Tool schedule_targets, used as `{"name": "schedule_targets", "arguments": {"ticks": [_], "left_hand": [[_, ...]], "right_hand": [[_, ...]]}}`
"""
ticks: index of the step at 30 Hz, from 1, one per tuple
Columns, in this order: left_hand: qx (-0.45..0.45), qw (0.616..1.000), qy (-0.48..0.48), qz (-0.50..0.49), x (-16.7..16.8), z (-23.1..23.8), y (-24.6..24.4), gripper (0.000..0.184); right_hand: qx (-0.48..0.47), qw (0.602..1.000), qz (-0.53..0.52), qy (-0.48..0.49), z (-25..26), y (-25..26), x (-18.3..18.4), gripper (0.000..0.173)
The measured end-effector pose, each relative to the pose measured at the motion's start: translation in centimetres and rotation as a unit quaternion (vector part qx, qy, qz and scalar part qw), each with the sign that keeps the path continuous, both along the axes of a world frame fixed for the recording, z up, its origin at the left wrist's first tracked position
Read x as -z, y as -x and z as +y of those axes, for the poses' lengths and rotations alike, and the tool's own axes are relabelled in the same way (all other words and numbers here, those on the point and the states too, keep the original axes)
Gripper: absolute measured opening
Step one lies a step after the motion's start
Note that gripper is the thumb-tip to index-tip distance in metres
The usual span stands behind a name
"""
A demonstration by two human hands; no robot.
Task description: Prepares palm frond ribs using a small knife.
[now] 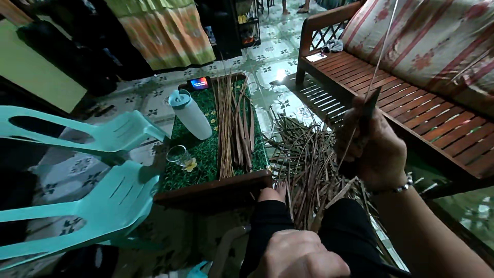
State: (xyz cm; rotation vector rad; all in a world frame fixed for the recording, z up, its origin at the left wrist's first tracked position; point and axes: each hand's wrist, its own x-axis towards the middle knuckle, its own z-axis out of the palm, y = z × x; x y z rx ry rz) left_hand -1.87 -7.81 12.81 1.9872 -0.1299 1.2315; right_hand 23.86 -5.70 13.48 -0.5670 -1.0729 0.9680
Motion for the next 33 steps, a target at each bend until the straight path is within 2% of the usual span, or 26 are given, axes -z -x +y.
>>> {"name": "schedule_targets", "arguments": {"ticks": [5, 8, 15, 24, 33], "left_hand": [[0.015, 1.0, -0.001, 0.0, -0.2, 0.5, 0.0, 0.02], [0.028, 1.0, -0.003, 0.005, -0.2, 0.3, 0.0, 0.02], [0.021, 1.0, -0.011, 0.016, -0.8, -0.3, 0.0, 0.022], [0.039, 0.999, -0.01, 0.017, -0.7, -1.0, 0.1, 0.025], [0.038, 0.999, -0.004, 0.006, -0.8, -1.7, 0.3, 0.028]], "right_hand": [[-0.117, 0.993, 0.018, -0.008, -3.0, 3.6, 3.3, 0.028], [-0.136, 0.989, 0.051, -0.023, -3.8, 4.4, 4.0, 0.028], [-0.107, 0.992, 0.061, -0.028, -3.7, 3.0, 2.4, 0.027], [-0.008, 0.998, 0.065, -0.024, -3.2, 1.2, 1.5, 0.025], [-0.001, 0.998, 0.05, -0.042, -2.6, 0.7, -0.3, 0.024]]}}
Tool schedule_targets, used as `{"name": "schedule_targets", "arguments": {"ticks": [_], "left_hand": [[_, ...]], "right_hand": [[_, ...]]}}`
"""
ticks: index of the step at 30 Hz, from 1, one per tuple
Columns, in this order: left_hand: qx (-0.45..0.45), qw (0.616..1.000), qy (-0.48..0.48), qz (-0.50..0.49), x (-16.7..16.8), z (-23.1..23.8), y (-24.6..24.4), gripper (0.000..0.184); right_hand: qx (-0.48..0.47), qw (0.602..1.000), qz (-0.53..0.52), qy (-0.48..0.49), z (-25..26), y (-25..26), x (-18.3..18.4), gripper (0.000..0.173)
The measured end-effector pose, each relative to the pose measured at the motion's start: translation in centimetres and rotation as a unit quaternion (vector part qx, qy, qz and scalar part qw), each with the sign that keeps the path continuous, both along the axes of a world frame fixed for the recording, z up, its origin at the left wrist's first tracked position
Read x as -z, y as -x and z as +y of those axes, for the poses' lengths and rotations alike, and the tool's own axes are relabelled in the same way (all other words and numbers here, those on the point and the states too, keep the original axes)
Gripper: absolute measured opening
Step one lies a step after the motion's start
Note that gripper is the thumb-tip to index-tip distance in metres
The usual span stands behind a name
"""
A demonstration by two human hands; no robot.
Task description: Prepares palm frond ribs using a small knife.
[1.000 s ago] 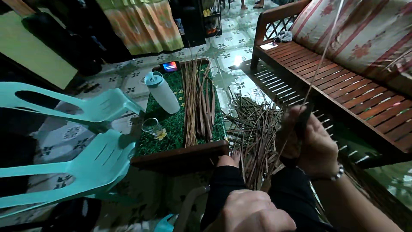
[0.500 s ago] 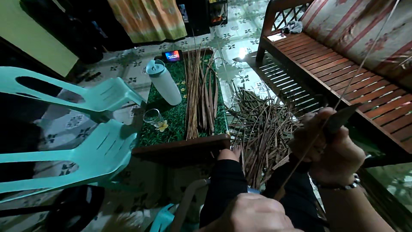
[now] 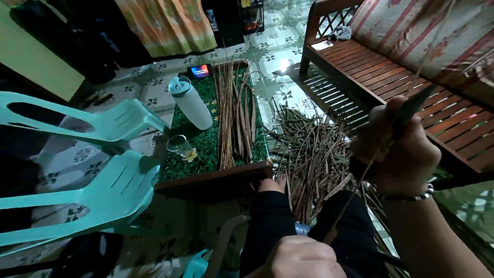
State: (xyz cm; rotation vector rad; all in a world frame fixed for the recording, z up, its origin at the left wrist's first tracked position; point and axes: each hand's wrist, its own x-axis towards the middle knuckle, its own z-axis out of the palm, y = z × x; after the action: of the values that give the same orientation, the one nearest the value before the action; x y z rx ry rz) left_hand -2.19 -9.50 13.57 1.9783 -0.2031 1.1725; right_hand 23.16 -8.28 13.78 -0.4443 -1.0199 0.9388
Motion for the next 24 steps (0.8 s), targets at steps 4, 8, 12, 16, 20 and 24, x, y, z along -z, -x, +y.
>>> {"name": "schedule_targets", "arguments": {"ticks": [4, 8, 12, 16, 20, 24], "left_hand": [[0.004, 1.0, -0.004, 0.008, 0.0, -0.1, 0.2, 0.022], [-0.021, 0.999, -0.009, 0.022, 0.1, -0.6, 0.5, 0.023], [-0.03, 0.999, -0.012, 0.025, 0.4, -0.7, 0.7, 0.023], [-0.035, 0.999, -0.011, 0.025, 0.4, -0.8, 0.6, 0.024], [-0.033, 0.999, -0.008, 0.028, 0.4, -0.5, 0.7, 0.021], [-0.036, 0.999, -0.005, 0.031, 0.0, -0.3, 0.5, 0.02]], "right_hand": [[0.022, 1.0, -0.007, -0.005, 0.3, 0.4, -0.3, 0.025], [0.031, 0.999, 0.0, -0.007, 0.9, -0.2, -0.2, 0.026], [0.044, 0.999, -0.005, 0.007, 1.7, -0.9, 0.1, 0.029], [0.056, 0.998, -0.001, 0.01, 2.4, -1.5, -0.1, 0.031], [0.056, 0.998, -0.008, 0.004, 3.4, -2.2, -0.5, 0.032], [0.053, 0.999, 0.005, -0.006, 4.4, -2.5, -1.3, 0.027]]}}
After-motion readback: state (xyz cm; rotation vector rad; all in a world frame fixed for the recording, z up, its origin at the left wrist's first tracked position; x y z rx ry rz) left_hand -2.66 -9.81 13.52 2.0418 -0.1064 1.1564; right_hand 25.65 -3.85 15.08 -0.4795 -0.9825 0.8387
